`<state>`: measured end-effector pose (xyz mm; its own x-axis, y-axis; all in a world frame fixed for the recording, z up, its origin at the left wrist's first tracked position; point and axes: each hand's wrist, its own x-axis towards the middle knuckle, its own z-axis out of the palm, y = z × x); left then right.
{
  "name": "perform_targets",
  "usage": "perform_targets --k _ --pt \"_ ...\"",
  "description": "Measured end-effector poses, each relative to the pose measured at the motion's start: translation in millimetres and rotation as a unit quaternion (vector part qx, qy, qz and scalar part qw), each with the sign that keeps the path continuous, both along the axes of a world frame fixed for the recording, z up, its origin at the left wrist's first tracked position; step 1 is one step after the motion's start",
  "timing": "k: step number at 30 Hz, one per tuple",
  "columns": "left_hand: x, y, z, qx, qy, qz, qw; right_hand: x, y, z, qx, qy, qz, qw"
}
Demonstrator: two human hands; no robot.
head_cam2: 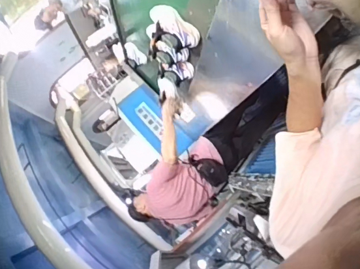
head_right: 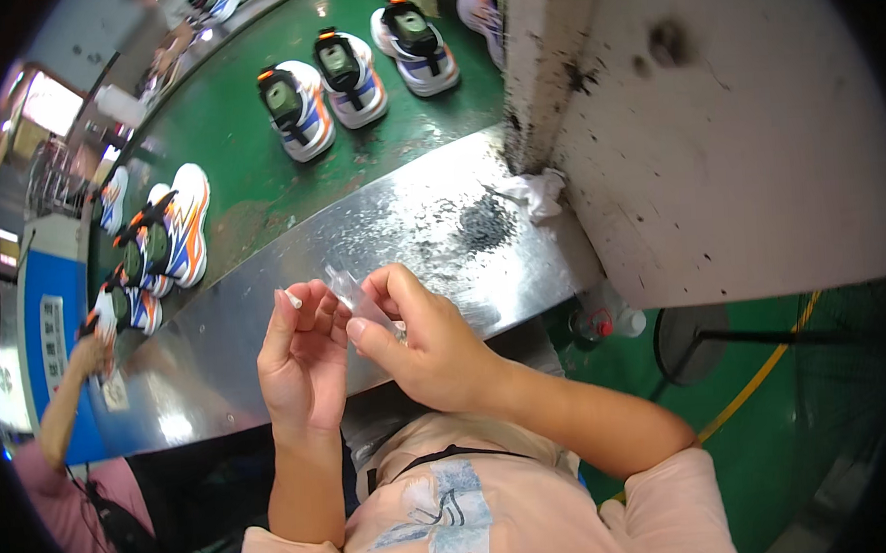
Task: The person fills a syringe with liquid from a bottle and uses it to apply adhesive along the seams of several shoes on a conveyor belt.
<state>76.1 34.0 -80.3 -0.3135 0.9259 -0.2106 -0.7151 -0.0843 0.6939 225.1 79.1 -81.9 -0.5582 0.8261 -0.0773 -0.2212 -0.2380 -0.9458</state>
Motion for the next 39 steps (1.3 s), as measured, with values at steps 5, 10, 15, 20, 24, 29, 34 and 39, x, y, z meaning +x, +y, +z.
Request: perform_targets --k 5,10,15,20,24,29,34,39 --pt "-8 -5 10 0.01 -0.084 -0.027 0.996 -9 -6 5 0.301 -0.121 -0.051 0.945" --pt "-7 -8 15 0.01 -0.087 -0.021 0.996 -13 -7 8 0.338 -0.164 -0.062 0.925" --pt "-8 -8 8 0.057 0.195 0.047 0.978 -11 -10 14 0.309 -0.175 -0.044 0.934" --pt "-29 0 5 0.185 0.182 -0.066 0.963 -9 -6 27 -0.211 0.069 0.214 0.951" --pt "-44 13 15 0.215 0.082 -0.158 0.96 -28 -7 10 -0.274 0.213 0.259 0.901" --pt "-71 30 33 0.269 0.058 -0.153 0.949 -41 -19 25 -0.306 0.266 0.326 0.854" --pt "-87 37 40 0.182 0.441 -0.057 0.877 -25 1 -4 -0.217 0.271 0.414 0.841" --pt "-205 45 -21 -0.028 0.699 0.372 0.61 -4 20 5 -0.012 0.108 0.265 0.958"
